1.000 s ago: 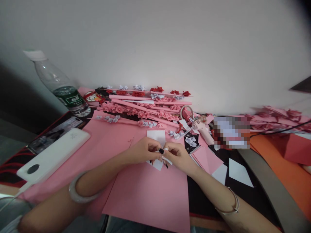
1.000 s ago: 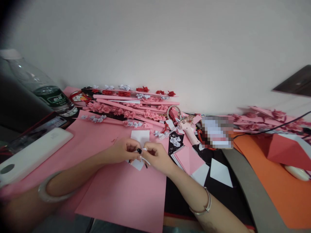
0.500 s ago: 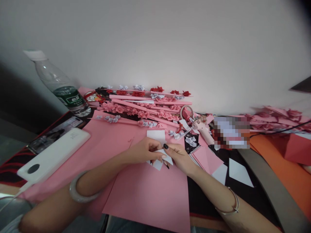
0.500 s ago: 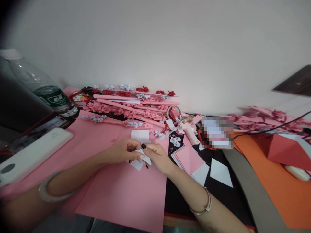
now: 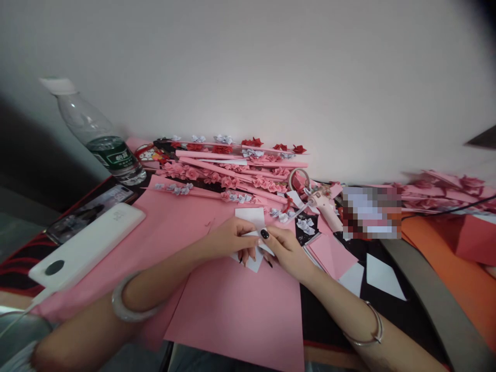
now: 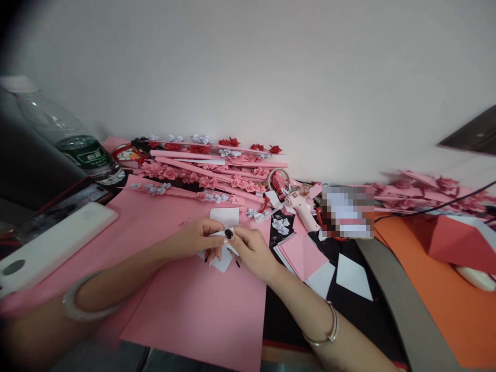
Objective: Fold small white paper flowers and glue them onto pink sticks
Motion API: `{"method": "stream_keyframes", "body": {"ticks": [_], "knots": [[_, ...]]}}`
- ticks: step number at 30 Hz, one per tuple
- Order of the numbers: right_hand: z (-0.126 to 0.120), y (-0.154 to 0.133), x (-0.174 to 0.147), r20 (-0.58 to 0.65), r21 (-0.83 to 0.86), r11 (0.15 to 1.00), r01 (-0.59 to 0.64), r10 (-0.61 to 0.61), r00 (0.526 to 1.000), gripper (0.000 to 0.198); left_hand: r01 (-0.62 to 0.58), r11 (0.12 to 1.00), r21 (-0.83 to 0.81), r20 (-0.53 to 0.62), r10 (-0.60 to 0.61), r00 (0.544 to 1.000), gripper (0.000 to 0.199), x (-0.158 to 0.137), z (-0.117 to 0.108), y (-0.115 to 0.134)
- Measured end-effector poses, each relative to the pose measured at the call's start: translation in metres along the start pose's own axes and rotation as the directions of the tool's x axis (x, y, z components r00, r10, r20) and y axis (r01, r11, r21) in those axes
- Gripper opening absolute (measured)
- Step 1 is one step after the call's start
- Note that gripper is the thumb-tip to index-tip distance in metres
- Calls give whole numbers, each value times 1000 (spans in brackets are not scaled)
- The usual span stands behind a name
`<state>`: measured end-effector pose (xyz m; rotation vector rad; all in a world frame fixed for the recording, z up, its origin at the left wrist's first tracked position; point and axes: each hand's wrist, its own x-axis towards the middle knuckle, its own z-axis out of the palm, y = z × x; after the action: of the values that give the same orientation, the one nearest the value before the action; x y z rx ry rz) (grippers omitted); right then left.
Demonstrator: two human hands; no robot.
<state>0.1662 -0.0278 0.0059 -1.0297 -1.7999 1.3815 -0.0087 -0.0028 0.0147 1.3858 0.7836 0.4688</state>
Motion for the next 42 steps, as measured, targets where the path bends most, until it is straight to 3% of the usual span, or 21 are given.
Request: {"method": "stream_keyframes", "body": {"ticks": [4, 11, 21, 32, 37, 42], "knots": [[1, 1, 0, -34, 6, 1000, -21, 21, 999, 34, -84, 996, -16, -76, 83, 994, 29, 2, -4, -2], [0, 1, 2, -30, 103, 994, -46, 49, 998, 40, -70, 985, -160, -40, 64, 997, 35, 2, 0, -2], [1, 5, 5, -87, 271, 961, -55, 82, 993, 38, -65, 993, -103, -135, 50, 990, 27, 2, -3, 1], [2, 3, 4, -108, 164, 984, -67, 85, 991, 39, -14, 995, -94, -110, 3, 994, 26, 2, -5, 1], [3, 5, 0, -97, 62, 997, -51, 57, 994, 39, -61, 996, -69, -105, 54, 993, 27, 2, -5, -2], [6, 5, -4, -118, 80, 995, -58, 67, 991, 38, -104, 994, -22, -161, 99, 982, 27, 0, -3, -1]]}}
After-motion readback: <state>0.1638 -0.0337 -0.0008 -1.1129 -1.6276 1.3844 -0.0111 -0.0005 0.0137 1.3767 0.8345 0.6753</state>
